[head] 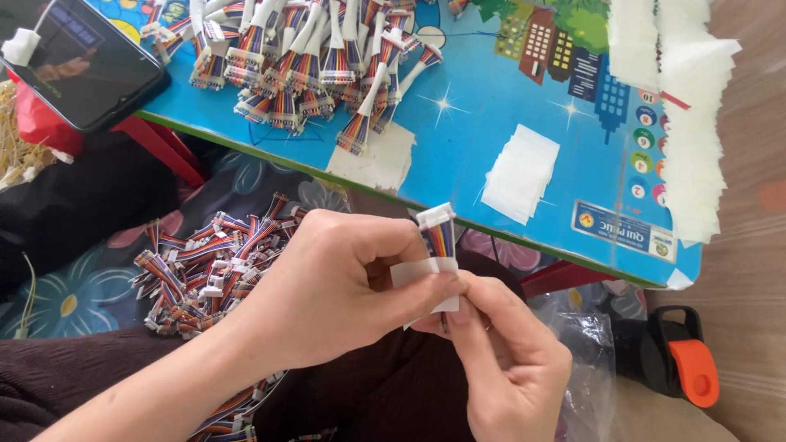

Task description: Wrapping small white adhesive strips around wire harnesses to bundle or label them for assembly.

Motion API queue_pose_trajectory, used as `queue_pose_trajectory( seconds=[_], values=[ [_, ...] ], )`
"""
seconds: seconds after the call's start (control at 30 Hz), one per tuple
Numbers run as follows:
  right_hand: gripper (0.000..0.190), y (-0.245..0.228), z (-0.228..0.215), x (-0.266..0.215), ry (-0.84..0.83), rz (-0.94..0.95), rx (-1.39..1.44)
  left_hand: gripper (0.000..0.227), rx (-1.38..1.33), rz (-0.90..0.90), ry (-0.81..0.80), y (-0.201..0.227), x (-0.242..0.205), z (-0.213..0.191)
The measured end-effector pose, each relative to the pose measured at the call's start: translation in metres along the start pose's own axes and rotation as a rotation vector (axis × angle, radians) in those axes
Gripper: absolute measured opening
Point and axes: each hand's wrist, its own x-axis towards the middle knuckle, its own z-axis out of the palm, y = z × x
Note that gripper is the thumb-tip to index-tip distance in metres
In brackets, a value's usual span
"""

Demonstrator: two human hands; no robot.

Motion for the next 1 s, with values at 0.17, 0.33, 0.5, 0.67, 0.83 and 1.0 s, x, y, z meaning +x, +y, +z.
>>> queue_pose_trajectory(
  seconds=[0.17,0.33,0.5,0.67,0.83,1.0],
  values=[
    [0.024,0.013,-0.003,0.001,0.035,0.004,0.124,0.022,-0.028,-0.04,0.034,0.003,-0.002,0.002],
    [0.008,0.024,-0.002,0.0,0.043,0.002,0.303,0.033,-0.031,-0.232,0.111,-0.014,0.006,0.009],
    [0.013,0.025,-0.013,0.002,0.05,-0.134,0.071,0.074,-0.484,-0.67,-0.578,-0.027,0.006,-0.017],
    [0.015,0.011,-0.008,-0.003,-0.025,-0.341,-0.421,0.056,-0.662,-0.595,-0.645,-0.037,0.003,-0.03],
    [0.018,0.012,-0.01,-0.004,-0.066,-0.374,-0.457,0.016,-0.311,-0.53,-0.591,-0.014,0.006,-0.031],
    [0.022,0.016,-0.018,0.002,-0.239,-0.037,-0.083,0.012,0.125,0.262,-0.39,-0.002,-0.008,-0.03]
  ],
)
